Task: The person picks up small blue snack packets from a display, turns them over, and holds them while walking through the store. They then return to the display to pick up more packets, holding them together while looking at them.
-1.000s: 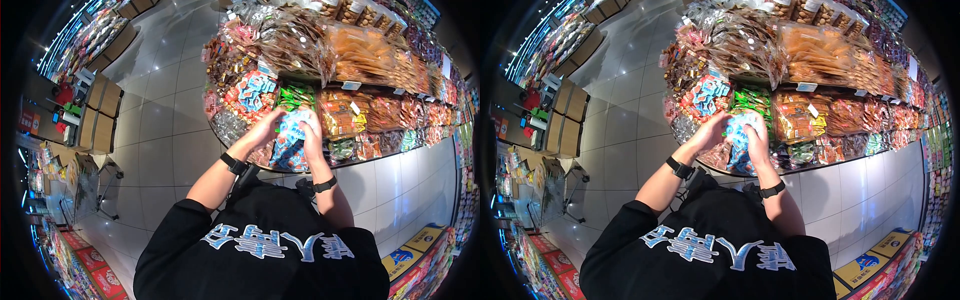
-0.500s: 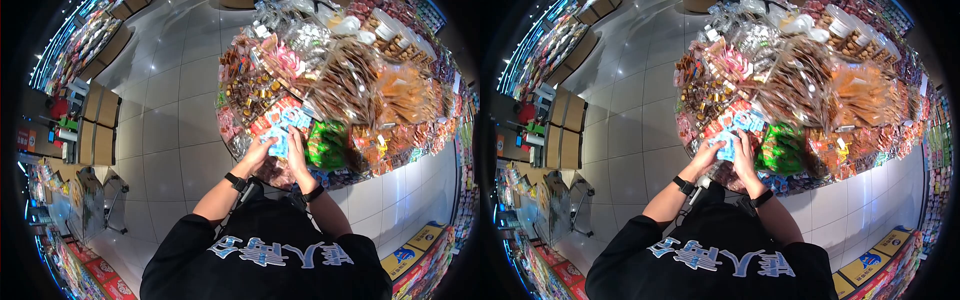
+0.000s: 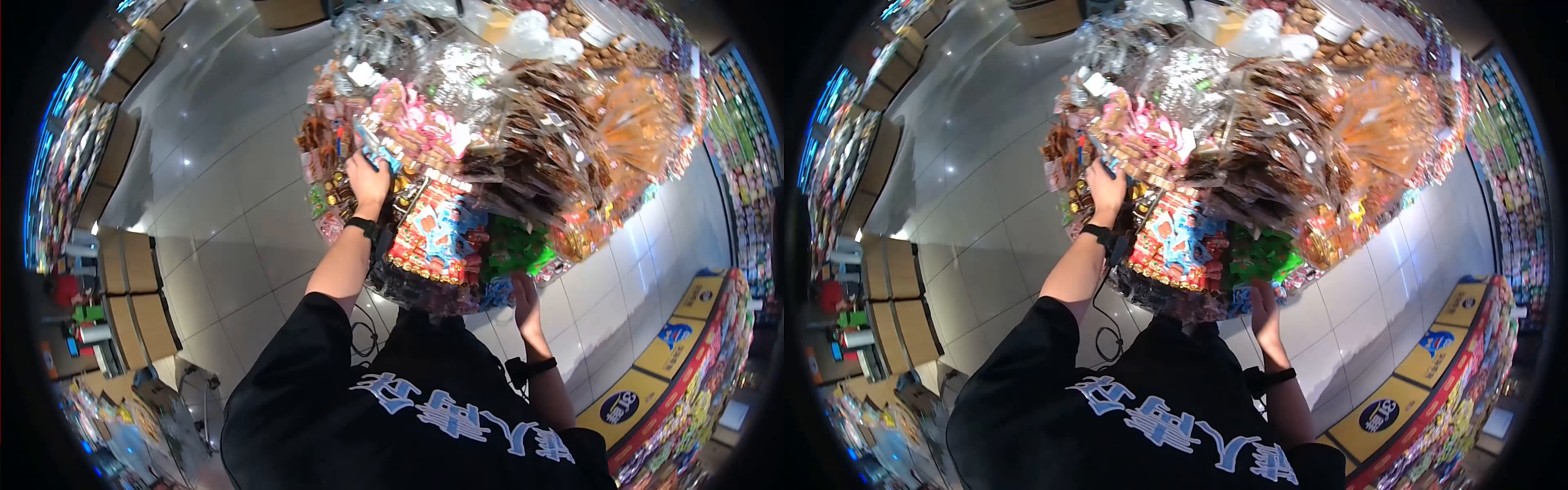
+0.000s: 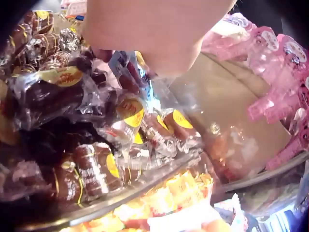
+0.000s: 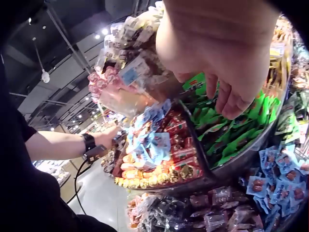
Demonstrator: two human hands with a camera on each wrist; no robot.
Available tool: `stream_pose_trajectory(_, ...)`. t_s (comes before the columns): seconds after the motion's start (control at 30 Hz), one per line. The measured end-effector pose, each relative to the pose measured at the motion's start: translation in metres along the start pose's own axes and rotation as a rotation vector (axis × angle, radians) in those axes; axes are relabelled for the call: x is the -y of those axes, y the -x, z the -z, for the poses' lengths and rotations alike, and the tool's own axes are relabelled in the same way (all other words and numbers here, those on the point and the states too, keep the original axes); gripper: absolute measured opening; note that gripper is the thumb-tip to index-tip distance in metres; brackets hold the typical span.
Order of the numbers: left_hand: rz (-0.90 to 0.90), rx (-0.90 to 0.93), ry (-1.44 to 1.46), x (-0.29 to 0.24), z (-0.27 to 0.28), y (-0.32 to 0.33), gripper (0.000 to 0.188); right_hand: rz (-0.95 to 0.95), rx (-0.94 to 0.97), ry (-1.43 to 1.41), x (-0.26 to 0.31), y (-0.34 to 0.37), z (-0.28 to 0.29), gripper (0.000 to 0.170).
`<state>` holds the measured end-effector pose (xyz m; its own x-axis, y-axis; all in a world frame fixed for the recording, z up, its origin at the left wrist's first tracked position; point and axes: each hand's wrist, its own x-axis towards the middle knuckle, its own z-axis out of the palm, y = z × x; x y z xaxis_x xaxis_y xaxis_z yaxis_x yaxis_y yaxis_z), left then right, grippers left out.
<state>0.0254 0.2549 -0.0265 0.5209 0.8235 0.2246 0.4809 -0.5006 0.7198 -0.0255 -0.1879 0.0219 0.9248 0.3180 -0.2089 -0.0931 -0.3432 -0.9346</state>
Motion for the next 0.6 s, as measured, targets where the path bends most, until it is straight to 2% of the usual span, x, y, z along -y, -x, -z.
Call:
stream_pose_trajectory(0.03, 0.021, -0.004, -0.068, -0.006, 0.001, 0.004, 0.064, -0.024, -0.059, 0.019, -0.01, 0.002, 0.007, 0.033)
stream_pose_trajectory(0.07, 0.04, -0.008, -0.139, -0.011, 0.002, 0.009, 0.066, -0.146, -0.052, -0.098, -0.02, 0.004, 0.017, 0.033)
stream_pose_trajectory(0.13, 0.025, -0.055, -0.178, -0.01, 0.002, 0.011, 0.072, -0.141, -0.115, -0.187, -0.031, 0.009, 0.027, 0.035)
stream_pose_trajectory(0.2, 0.045, -0.073, -0.139, -0.001, -0.003, 0.007, 0.076, -0.086, -0.252, 0.004, -0.058, 0.009, 0.039, 0.036)
stream_pose_trajectory(0.27, 0.034, -0.113, -0.137, 0.002, -0.006, 0.005, 0.074, -0.146, -0.292, 0.039, -0.071, 0.006, 0.056, 0.038)
stream_pose_trajectory(0.37, 0.061, -0.089, -0.153, -0.008, 0.004, 0.007, 0.07, -0.226, -0.306, 0.042, -0.101, -0.005, 0.082, 0.038)
stream_pose_trajectory(0.5, 0.003, -0.133, -0.135, -0.016, 0.018, 0.027, 0.069, -0.255, -0.201, 0.066, -0.121, -0.021, 0.11, 0.032)
stream_pose_trajectory(0.53, -0.019, -0.142, -0.115, -0.025, 0.027, 0.037, 0.069, -0.206, -0.205, 0.134, -0.128, -0.026, 0.115, 0.032)
stream_pose_trajectory(0.57, -0.09, -0.195, -0.079, -0.036, 0.034, 0.054, 0.056, -0.157, -0.206, 0.201, -0.137, -0.029, 0.119, 0.031)
stream_pose_trajectory(0.6, -0.168, -0.198, -0.023, -0.047, 0.041, 0.076, 0.05, -0.107, -0.203, 0.268, -0.146, -0.032, 0.125, 0.031)
